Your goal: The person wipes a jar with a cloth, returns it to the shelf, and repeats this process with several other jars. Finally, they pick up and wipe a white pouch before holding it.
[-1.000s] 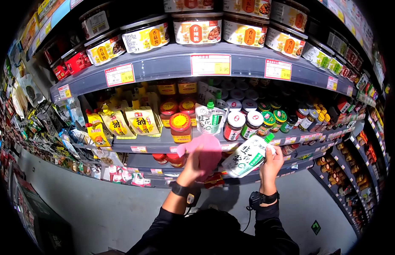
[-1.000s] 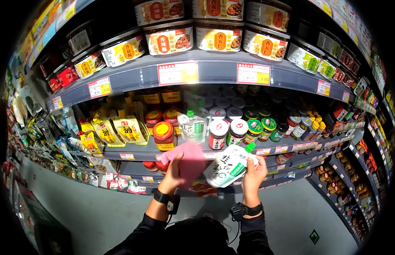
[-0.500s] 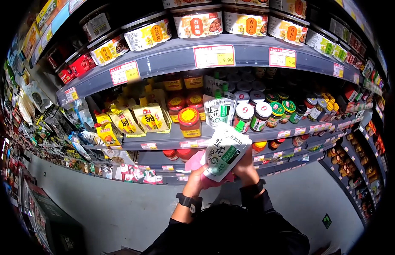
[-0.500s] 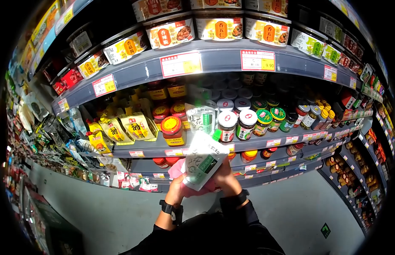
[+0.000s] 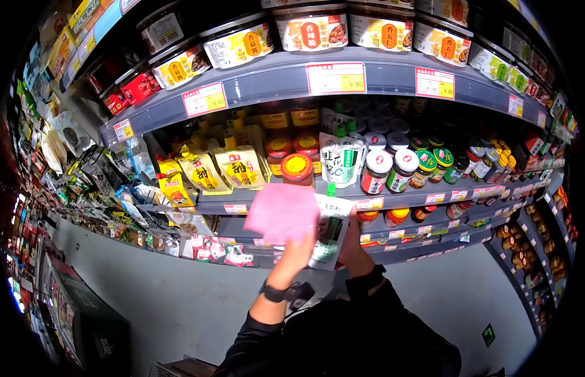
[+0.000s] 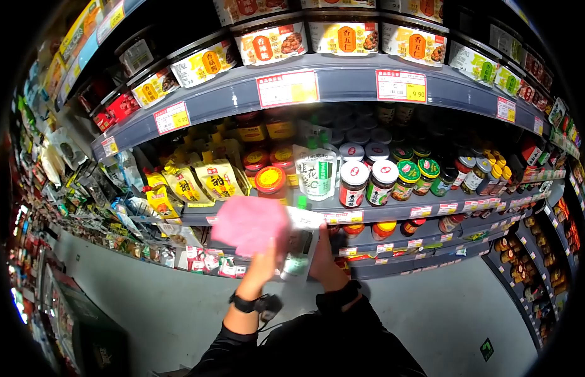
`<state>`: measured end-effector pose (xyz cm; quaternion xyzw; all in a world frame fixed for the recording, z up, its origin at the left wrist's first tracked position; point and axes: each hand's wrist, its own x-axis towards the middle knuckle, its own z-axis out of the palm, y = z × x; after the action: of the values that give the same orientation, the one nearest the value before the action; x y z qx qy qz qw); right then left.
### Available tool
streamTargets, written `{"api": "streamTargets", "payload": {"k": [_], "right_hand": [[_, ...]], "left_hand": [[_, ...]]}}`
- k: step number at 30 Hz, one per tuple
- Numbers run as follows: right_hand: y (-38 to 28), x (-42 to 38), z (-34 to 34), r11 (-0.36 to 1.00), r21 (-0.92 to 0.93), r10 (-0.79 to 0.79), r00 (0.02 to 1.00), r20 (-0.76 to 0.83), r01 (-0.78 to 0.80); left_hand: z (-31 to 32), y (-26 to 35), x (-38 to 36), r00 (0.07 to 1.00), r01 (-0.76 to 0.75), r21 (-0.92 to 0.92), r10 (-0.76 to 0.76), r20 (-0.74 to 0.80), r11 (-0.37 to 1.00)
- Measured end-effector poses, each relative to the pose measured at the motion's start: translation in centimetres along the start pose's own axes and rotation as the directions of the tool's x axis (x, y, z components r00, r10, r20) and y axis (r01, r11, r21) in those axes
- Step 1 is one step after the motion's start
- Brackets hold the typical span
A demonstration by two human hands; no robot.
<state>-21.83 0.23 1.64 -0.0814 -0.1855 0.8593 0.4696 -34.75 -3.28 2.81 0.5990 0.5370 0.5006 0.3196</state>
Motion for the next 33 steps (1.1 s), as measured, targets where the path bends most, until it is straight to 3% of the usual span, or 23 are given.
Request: {"api": "streamTargets", "payload": {"k": [1, 3, 4, 5, 7, 9, 11, 12, 13, 14, 16, 18, 20, 24, 26, 27, 29, 30, 31, 33], "right_hand": [[0.7, 0.2, 0.7, 0.969, -0.229, -0.132, 0.98, -0.148, 0.096], [0.6, -0.3, 2.5, 0.988, -0.148, 0.024, 0.989, -0.143, -0.045], [0.8, 0.0, 0.6, 0.973, -0.229, 0.01, 0.999, -0.038, -0.018], [0.7, 0.0, 1.4, 0.973, -0.229, 0.003, 0.999, -0.033, -0.01], [0.8, -0.3, 3.4, 0.945, -0.309, -0.141, 0.985, -0.095, 0.106], [0.8, -0.5, 2.8, 0.951, -0.289, -0.133, 0.989, -0.071, 0.107], [0.5, -0.2, 3.1, 0.957, -0.265, -0.13, 0.991, -0.04, 0.115], [0.0, 0.0, 3.9, 0.995, -0.071, -0.079, 0.996, -0.049, 0.076], [-0.4, 0.1, 4.3, 0.992, 0.125, -0.027, 0.998, -0.048, 0.033], [-0.5, 0.3, 3.8, 0.991, 0.127, -0.032, 0.998, -0.047, 0.038], [-0.7, 0.4, 2.3, 0.945, 0.325, 0.014, 0.995, 0.099, -0.046], [-0.7, 0.4, 2.6, 0.943, 0.332, 0.009, 0.998, 0.06, -0.028], [-0.8, 0.2, 2.8, 0.941, 0.338, 0.009, 1.0, 0.017, -0.014], [-1.6, 0.3, 2.3, 0.984, 0.175, -0.03, 0.999, -0.021, 0.034], [-2.1, 0.3, 2.3, 0.991, 0.133, -0.025, 0.999, -0.02, 0.027], [-2.4, 0.2, 2.7, 0.993, 0.105, -0.049, 0.998, -0.031, 0.052], [-2.8, 0.3, 2.9, 0.995, 0.076, -0.066, 0.997, -0.044, 0.07], [-2.8, 0.5, 2.8, 0.993, 0.034, -0.106, 0.992, -0.069, 0.109], [-3.0, 0.7, 2.7, 0.989, -0.01, -0.149, 0.985, -0.091, 0.148], [-3.0, 0.9, 3.2, 0.989, 0.027, -0.143, 0.977, -0.158, 0.148]], "left_hand": [[0.9, 0.6, 0.8, 0.983, -0.113, 0.143, 0.09, 0.158, 0.983], [3.6, 1.4, 1.4, 0.931, -0.34, 0.157, 0.355, -0.085, 0.927], [2.7, 1.6, 1.0, 0.98, -0.186, 0.171, 0.169, 0.106, 0.968], [2.6, 1.9, 1.0, 0.978, -0.194, 0.173, 0.177, 0.109, 0.966], [2.7, 2.1, 0.5, 0.938, -0.345, 0.251, 0.335, 0.082, 0.904], [2.4, 2.4, 0.2, 0.911, -0.41, 0.297, 0.406, 0.076, 0.863], [1.6, 2.9, 0.6, 0.955, -0.149, 0.053, 0.13, 0.266, 0.987], [1.4, 2.2, 0.5, 0.954, -0.153, 0.057, 0.132, 0.27, 0.987], [1.3, 0.9, 0.1, 0.929, -0.278, 0.126, 0.233, 0.286, 0.952], [1.1, 0.7, -0.2, 0.891, -0.399, 0.191, 0.33, 0.311, 0.897], [0.6, 0.8, -1.2, 0.906, -0.315, 0.151, 0.25, 0.34, 0.937], [0.1, 1.5, -1.8, 0.914, -0.227, 0.111, 0.172, 0.369, 0.968], [-0.3, 1.5, -2.6, 0.92, -0.256, 0.095, 0.212, 0.33, 0.962], [-1.2, 0.9, -4.6, 0.931, -0.222, -0.023, 0.219, 0.294, 0.975], [-1.6, 1.3, -5.5, 0.949, -0.292, -0.021, 0.292, 0.116, 0.956], [-1.7, 0.4, -6.0, 0.949, -0.292, -0.025, 0.293, 0.117, 0.956], [-2.1, -1.7, -6.6, 0.997, 0.072, -0.441, -0.057, 0.048, 0.895], [-2.2, -2.0, -6.7, 0.99, 0.09, -0.494, -0.133, -0.053, 0.865], [-2.1, -2.2, -6.5, 0.989, 0.09, -0.497, -0.136, -0.057, 0.863], [-1.8, 0.0, -4.5, 0.971, 0.003, -0.696, -0.169, -0.17, 0.718]]}}
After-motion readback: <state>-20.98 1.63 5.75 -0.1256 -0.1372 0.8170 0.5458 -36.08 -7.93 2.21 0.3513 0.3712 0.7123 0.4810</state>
